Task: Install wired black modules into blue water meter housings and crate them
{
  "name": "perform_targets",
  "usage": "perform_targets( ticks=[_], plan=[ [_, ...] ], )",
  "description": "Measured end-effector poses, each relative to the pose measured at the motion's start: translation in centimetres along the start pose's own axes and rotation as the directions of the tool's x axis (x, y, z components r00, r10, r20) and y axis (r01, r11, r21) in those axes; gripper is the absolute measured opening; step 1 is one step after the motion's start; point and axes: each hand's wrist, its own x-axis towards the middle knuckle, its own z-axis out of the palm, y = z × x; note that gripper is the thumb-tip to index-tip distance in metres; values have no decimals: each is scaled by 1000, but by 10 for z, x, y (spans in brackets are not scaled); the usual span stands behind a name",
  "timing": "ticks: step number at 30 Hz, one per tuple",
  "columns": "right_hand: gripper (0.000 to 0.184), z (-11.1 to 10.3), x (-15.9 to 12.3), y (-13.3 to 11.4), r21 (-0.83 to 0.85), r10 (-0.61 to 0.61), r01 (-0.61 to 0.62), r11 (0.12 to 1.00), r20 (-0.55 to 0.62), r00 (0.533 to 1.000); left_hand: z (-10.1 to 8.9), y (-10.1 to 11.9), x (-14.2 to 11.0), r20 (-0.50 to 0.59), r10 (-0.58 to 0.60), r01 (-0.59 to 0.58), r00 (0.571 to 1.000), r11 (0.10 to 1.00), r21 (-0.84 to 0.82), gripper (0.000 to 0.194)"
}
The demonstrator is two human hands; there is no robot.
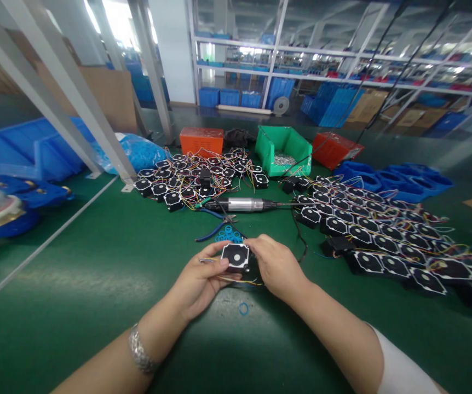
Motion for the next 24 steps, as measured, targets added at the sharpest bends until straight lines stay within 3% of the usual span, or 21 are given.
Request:
perform_targets(
  ticks=[5,9,11,13,19,24],
  plan=[
    [19,1,5,-1,265,202,-197,944,8,979,1,3,1,-1,32,-32,999,998,-52,28],
    [13,-2,12,-3,505,441,-476,720,196,876,1,7,1,8,52,-51,999,998,-48,28],
    [12,-5,14,-5,573,486,-547,610,274,830,0,9,1,-4,57,-57,998,997,-50,31],
    [12,-7,15,-7,604,497,-566,562,300,814,-1,10,2,-23,57,-58,998,997,-51,34],
    [22,-12,12,-6,638,553,-526,563,183,813,0,6,-1,-46,69,-64,997,992,109,26],
    [13,-16,9,-11,596,436,-442,670,166,884,3,2,-5,-7,26,-24,1000,968,249,24]
  ],
)
